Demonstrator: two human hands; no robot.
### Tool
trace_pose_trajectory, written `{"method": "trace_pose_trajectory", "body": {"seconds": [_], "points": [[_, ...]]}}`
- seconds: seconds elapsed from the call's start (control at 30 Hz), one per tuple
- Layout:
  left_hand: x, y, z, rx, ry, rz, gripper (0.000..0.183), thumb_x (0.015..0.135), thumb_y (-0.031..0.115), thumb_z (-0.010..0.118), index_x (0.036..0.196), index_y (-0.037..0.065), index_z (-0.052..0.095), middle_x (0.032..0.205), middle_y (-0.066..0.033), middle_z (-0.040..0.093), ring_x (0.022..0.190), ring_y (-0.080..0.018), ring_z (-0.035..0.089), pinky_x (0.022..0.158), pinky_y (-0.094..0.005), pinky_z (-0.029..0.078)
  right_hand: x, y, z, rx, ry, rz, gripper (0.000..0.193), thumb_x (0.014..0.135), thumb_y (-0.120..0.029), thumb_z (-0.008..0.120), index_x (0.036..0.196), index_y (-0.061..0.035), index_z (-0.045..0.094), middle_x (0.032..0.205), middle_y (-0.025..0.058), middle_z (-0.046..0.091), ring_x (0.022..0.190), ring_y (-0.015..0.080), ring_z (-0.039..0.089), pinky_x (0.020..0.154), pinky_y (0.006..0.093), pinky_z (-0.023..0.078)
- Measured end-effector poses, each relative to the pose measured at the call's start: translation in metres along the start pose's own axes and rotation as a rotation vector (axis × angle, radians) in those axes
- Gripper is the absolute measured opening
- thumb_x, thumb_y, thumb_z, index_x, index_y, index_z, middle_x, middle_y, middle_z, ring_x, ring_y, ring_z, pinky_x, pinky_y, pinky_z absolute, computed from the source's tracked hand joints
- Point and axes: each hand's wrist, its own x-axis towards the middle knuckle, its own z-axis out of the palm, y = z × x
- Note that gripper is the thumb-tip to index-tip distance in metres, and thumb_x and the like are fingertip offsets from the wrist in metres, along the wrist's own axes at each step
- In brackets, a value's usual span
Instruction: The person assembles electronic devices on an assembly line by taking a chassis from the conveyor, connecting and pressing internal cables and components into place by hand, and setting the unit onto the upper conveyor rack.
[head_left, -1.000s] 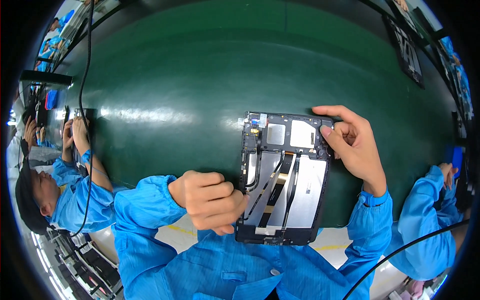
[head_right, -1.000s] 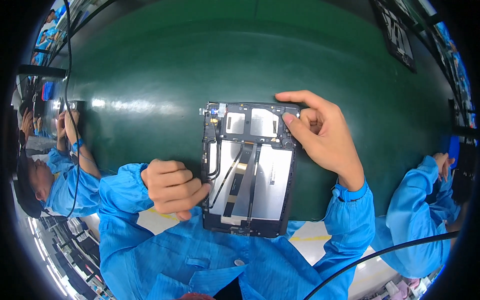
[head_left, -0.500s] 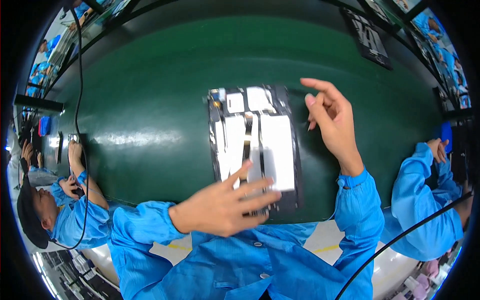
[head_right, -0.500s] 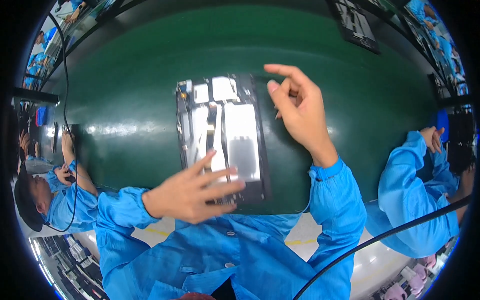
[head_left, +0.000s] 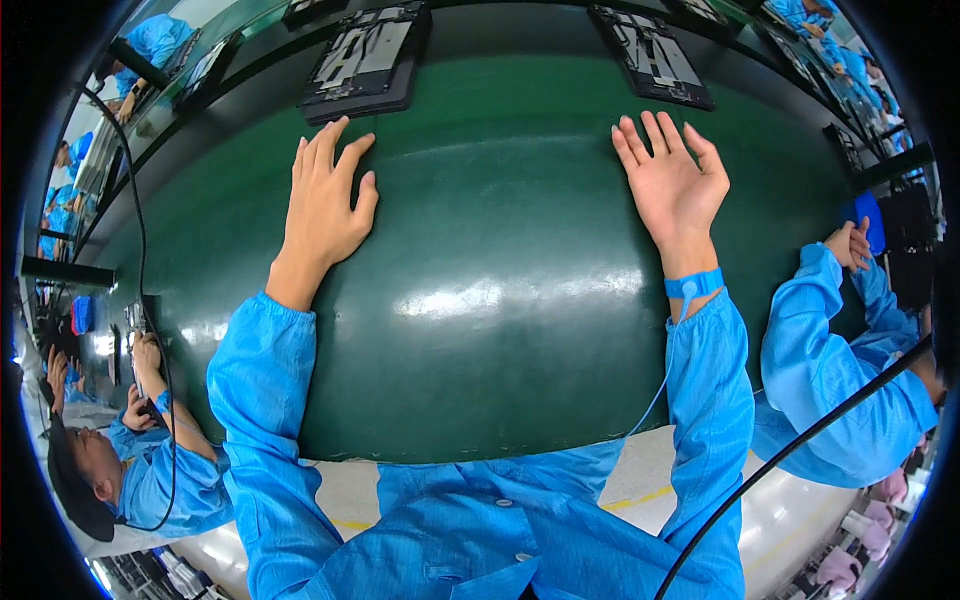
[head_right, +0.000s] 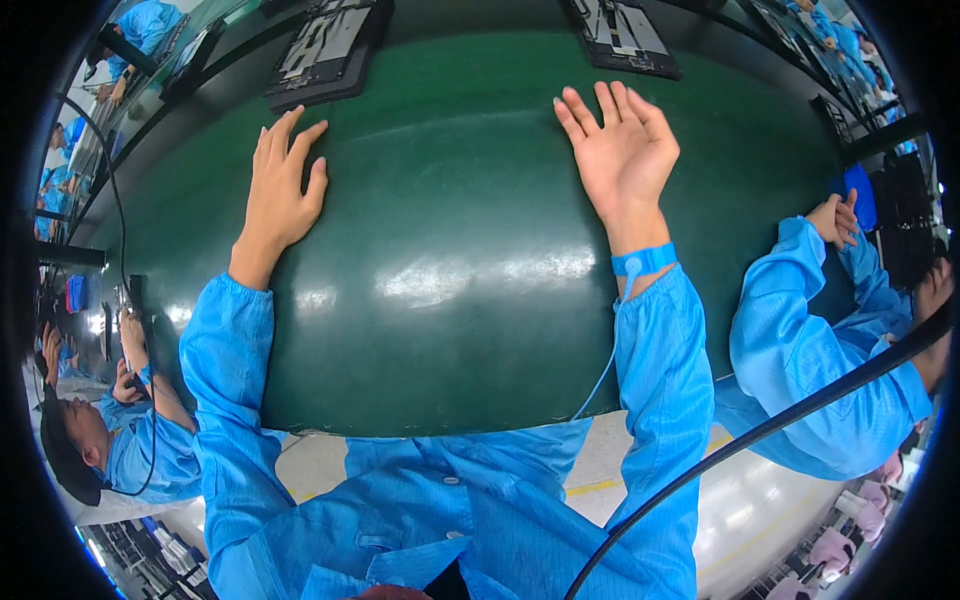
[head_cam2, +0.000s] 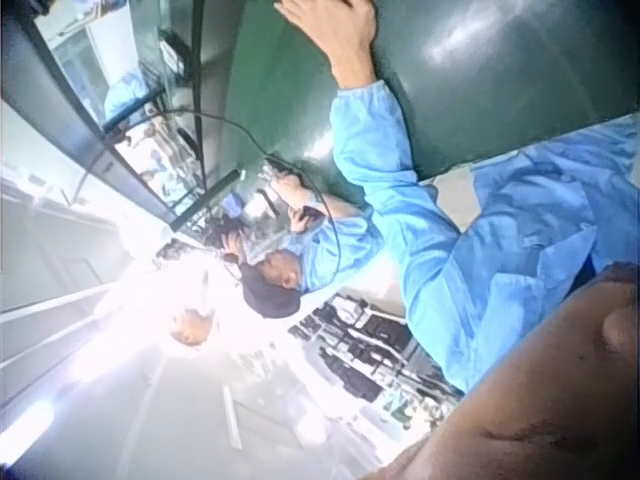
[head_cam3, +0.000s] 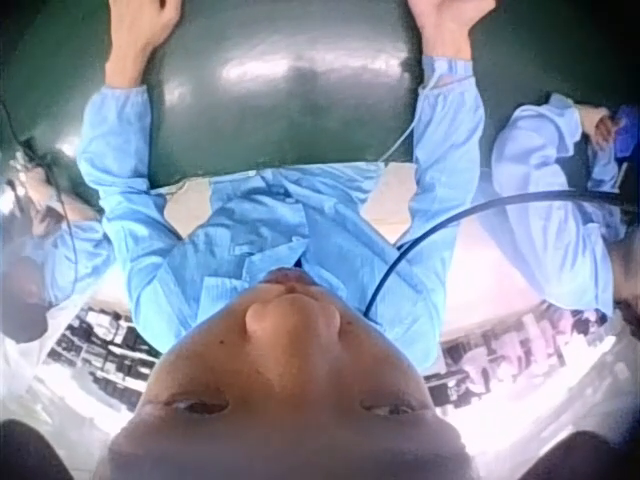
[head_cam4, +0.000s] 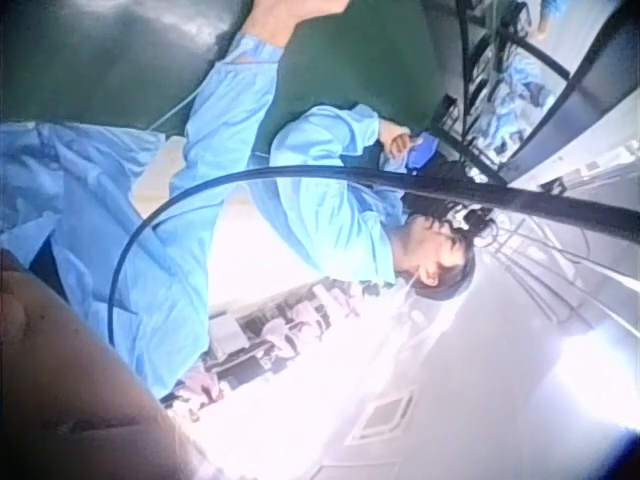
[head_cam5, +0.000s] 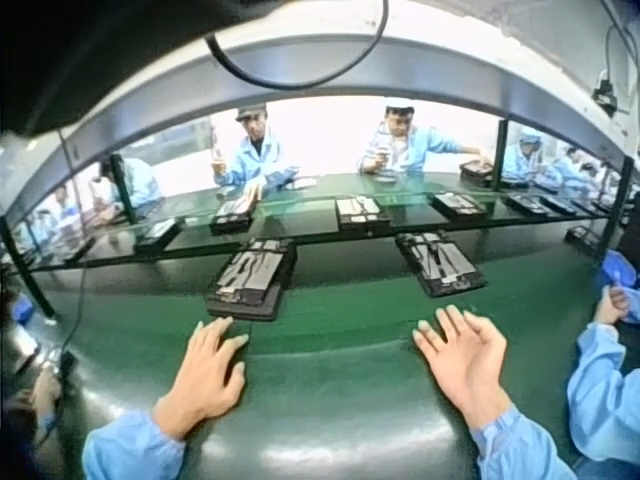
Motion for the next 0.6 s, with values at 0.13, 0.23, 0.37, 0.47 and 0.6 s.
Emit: {"method": "trace_pose_trajectory", "body": {"seconds": [0.13, 0.23, 0.37, 0.47, 0.6], "points": [[0.001, 0.003, 0.0, -0.11, -0.025, 0.034, 0.036, 0.097, 0.008, 0.065, 0.132, 0.005, 0.074, 0.15, -0.0194, 0.062, 0.145, -0.0449, 0.054, 0.13, -0.0573, 0.037, 0.029, -0.015, -0.009, 0.204, -0.015, 0.044, 0.112, 0.101, -0.03, 0.065, 0.176, 0.005, -0.01, 0.186, 0.0191, 0.008, 0.158, 0.0492, 0.041, 0.134, 0.0624, 0.033], [0.001, 0.003, 0.001, -0.125, -0.034, 0.018, 0.036, 0.096, 0.005, 0.063, 0.131, 0.004, 0.073, 0.144, -0.0189, 0.064, 0.14, -0.0423, 0.058, 0.126, -0.0538, 0.041, 0.045, -0.02, -0.014, 0.348, -0.015, 0.087, 0.112, 0.1, -0.031, 0.066, 0.176, 0.0044, -0.009, 0.186, 0.0183, 0.009, 0.158, 0.0472, 0.041, 0.135, 0.0618, 0.031], [0.001, 0.004, -0.003, -0.208, -0.02, -0.011, 0.036, 0.094, 0.003, 0.063, 0.129, 0.003, 0.073, 0.137, -0.0183, 0.066, 0.13, -0.0406, 0.061, 0.119, -0.0517, 0.046, 0.052, -0.018, -0.018, 0.384, 0.022, 0.11, 0.113, 0.1, -0.029, 0.067, 0.176, 0.0034, -0.009, 0.172, 0.0292, 0.029, 0.154, 0.0446, 0.045, 0.134, 0.0607, 0.034], [0.0, 0.001, -0.004, -0.237, -0.036, -0.039, 0.036, 0.094, 0.003, 0.064, 0.128, 0.003, 0.073, 0.137, -0.0183, 0.066, 0.13, -0.0403, 0.061, 0.119, -0.0514, 0.046, 0.062, -0.023, -0.025, 0.457, 0.007, 0.167, 0.102, 0.1, -0.028, 0.067, 0.17, 0.0133, 0.005, 0.159, 0.0315, 0.04, 0.151, 0.0438, 0.047, 0.131, 0.0593, 0.038], [-0.001, -0.001, -0.003, -0.164, 0.012, 0.02, 0.034, 0.094, 0.005, 0.064, 0.127, 0.004, 0.073, 0.136, -0.0186, 0.067, 0.131, -0.0403, 0.062, 0.123, -0.0547, 0.044, 0.078, -0.03, -0.039, 0.485, -0.174, 0.309, 0.072, 0.102, -0.027, 0.067, 0.148, 0.0152, 0.033, 0.139, 0.0251, 0.052, 0.132, 0.0392, 0.054, 0.118, 0.0536, 0.046]]}}
